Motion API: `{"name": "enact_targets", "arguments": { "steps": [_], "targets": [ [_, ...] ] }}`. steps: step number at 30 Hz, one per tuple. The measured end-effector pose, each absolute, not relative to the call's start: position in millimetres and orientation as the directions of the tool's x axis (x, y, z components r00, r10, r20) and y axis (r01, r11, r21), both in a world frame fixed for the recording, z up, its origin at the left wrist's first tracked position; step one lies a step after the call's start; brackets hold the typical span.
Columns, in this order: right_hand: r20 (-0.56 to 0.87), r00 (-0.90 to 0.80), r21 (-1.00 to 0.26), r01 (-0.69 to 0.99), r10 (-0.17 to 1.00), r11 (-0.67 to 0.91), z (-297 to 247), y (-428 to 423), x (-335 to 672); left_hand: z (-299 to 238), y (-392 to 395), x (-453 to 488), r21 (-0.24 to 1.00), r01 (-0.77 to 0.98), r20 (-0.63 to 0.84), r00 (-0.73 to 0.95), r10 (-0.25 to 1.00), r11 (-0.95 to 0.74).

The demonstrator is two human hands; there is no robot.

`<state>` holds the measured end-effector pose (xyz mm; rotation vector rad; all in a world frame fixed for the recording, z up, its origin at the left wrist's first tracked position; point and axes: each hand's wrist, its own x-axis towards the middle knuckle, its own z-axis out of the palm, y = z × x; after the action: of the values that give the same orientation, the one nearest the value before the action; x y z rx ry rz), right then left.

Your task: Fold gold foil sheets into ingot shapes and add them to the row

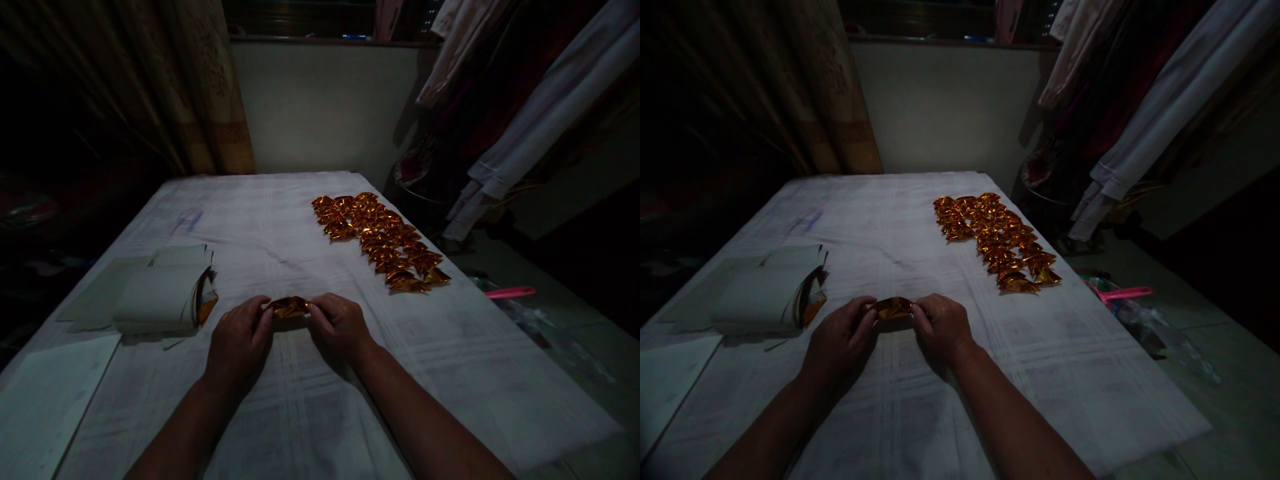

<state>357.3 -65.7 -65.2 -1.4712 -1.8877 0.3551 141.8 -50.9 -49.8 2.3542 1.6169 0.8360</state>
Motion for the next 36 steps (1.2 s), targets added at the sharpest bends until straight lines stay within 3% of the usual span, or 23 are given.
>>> {"name": "enact_targets", "arguments": {
  "steps": [7, 15, 36],
  "targets": [
    [0.372, -0.035, -0.654, 0.699, 0.928, 0.289, -68.0, -65.4, 356.9, -54.3, -51.3, 141.8, 0.423, 0.774, 0.41, 0.301, 0.861, -0.471],
    [0.378, -0.071, -0.688, 0.645, 0.923, 0.332, -69.6, -65.0, 355.0, -57.0, -53.8, 145.1, 0.468, 0.769, 0.363, 0.282, 0.888, -0.436],
    [0.35, -0.016, -0.675, 0.689, 0.936, 0.265, -70.2, -63.2, 356.8, -58.8, -51.8, 149.7, 0.453, 0.757, 0.361, 0.328, 0.873, -0.471]
  ]
}}
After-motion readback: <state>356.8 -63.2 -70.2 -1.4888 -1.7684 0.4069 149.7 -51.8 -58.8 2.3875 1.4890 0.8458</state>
